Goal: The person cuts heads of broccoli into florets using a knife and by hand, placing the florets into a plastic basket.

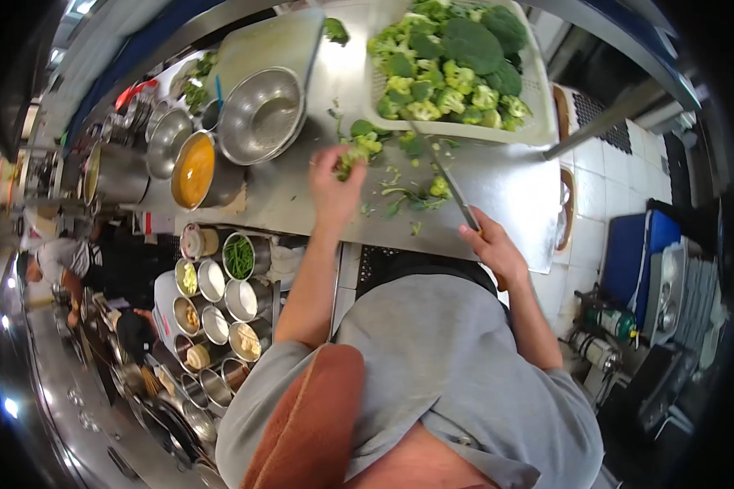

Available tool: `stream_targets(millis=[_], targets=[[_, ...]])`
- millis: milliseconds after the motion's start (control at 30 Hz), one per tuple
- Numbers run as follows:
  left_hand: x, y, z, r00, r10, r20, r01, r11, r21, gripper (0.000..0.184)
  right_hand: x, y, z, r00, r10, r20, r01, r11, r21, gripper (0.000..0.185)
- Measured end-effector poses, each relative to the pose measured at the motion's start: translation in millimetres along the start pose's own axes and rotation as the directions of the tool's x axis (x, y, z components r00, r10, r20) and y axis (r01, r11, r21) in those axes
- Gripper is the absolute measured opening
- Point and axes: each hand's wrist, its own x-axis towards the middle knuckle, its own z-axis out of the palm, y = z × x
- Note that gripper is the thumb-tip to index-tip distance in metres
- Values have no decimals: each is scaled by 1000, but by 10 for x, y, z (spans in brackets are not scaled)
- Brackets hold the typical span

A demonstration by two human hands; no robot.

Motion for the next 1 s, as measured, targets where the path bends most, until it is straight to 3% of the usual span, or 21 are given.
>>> stream_targets(millis=[67,133,200,267,300,367,433,533,600,667,733,800,900,1000], targets=[[255,577,-29,984,170,55,-164,982,-97,31,61,207,61,981,-184,56,189,978,-91,57],[494,1133,214,900,385,203,-337,912,-233,32,61,45,28,987,-124,101,138,981,-136,57],[712,1427,713,807,444,390,-364,893,-265,38,57,-75,-10,984,-71,161,100,980,-174,57],[738,1599,1194,785,584,208,-570,811,-129,44,63,-127,-41,973,-84,215,119,980,-156,55],[745,1642,1179,782,587,209,-575,809,-120,44,78,-95,-54,971,-93,218,128,980,-150,55],[693,1700,1145,857,509,77,-513,856,58,48,86,34,-59,970,-162,184,180,980,-89,55],[688,1475,760,886,453,101,-460,886,59,45,65,89,-110,968,-171,183,184,981,-54,54],[613,623,140,970,243,0,-237,943,235,36,49,196,-252,960,-220,172,225,974,-9,52],[476,-116,-166,979,-184,83,141,916,376,43,33,267,-323,944,-269,193,269,963,24,51],[257,-800,-209,968,-175,182,51,842,537,57,69,295,-420,957,-211,197,213,977,15,50],[102,-798,-32,969,-136,206,40,911,411,72,114,272,-499,950,-195,245,202,979,-3,51],[71,-782,213,979,-68,191,-14,916,402,78,125,172,-525,949,-171,265,184,982,-28,52],[129,-766,457,994,-74,77,38,920,390,77,97,-47,-525,975,-44,216,50,999,-21,54],[228,-751,517,994,-48,94,16,949,315,65,94,-119,-453,973,-26,230,25,1000,6,54]])
